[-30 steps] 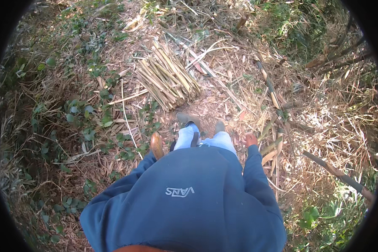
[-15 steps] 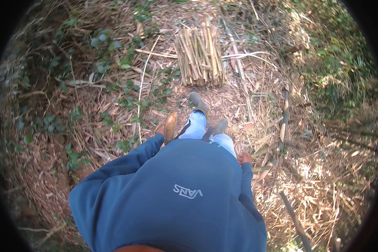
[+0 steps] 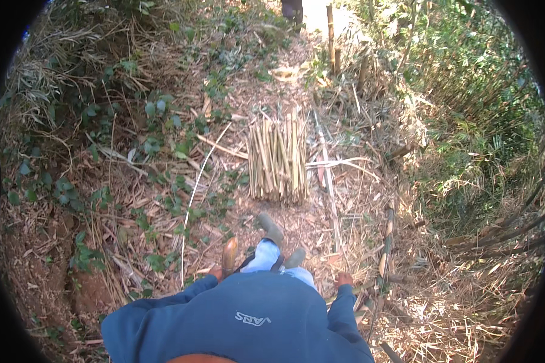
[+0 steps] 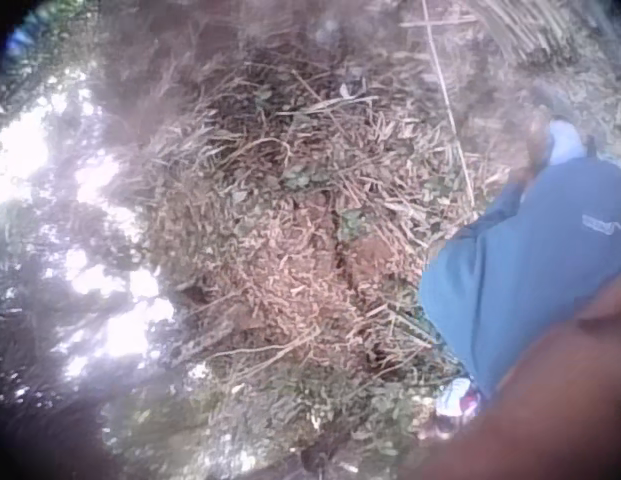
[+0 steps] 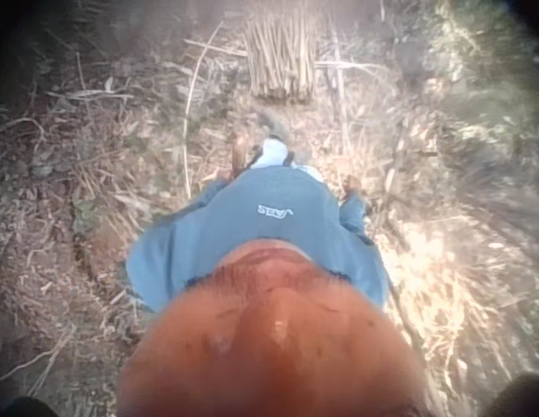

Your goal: The person gathers cut bamboo poles from the ground in a wooded area, stacking them into a pile. They repeatedly pick up bundles and individual poles, aligning them and adding them to a growing stack.

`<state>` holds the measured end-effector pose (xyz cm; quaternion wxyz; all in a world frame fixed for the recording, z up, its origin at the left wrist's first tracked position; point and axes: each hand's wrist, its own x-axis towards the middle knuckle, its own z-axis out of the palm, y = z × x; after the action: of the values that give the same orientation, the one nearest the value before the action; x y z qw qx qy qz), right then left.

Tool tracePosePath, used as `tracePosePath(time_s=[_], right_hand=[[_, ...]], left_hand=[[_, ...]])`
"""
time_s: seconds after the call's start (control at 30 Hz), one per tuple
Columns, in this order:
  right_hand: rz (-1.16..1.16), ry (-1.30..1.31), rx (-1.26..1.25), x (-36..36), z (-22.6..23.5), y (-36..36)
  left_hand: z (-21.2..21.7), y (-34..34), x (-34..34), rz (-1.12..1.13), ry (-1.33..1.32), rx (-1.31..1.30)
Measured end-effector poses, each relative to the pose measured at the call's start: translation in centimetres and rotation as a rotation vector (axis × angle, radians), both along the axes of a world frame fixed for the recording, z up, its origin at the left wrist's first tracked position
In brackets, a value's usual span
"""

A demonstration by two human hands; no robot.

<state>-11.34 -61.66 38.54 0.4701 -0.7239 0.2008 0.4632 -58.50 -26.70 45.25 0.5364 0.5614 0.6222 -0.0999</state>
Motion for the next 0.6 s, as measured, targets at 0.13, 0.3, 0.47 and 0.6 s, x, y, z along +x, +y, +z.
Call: tracePosePath(time_s=[0.13,0.3,0.47,0.6], right_hand=[[0.106,0.021,-0.061,-1.7,1.9,2.7],[0.07,0.016,-0.024,-3.1,1.5,2.6],[0.031,0.039,-0.073,-5.2,1.7,1.1],[0.088,0.099,-0.089,-4.9,1.7,0.4]], left_hand=[[5.2,1.5,3.2,0.126,0.073,-0.09],[9.0,3.5,7.0,0.198,0.06,-0.079],[4.4,6.0,5.1,0.182,0.002,-0.124],[3.1,7.0,4.9,0.144,-0.005,-0.125]])
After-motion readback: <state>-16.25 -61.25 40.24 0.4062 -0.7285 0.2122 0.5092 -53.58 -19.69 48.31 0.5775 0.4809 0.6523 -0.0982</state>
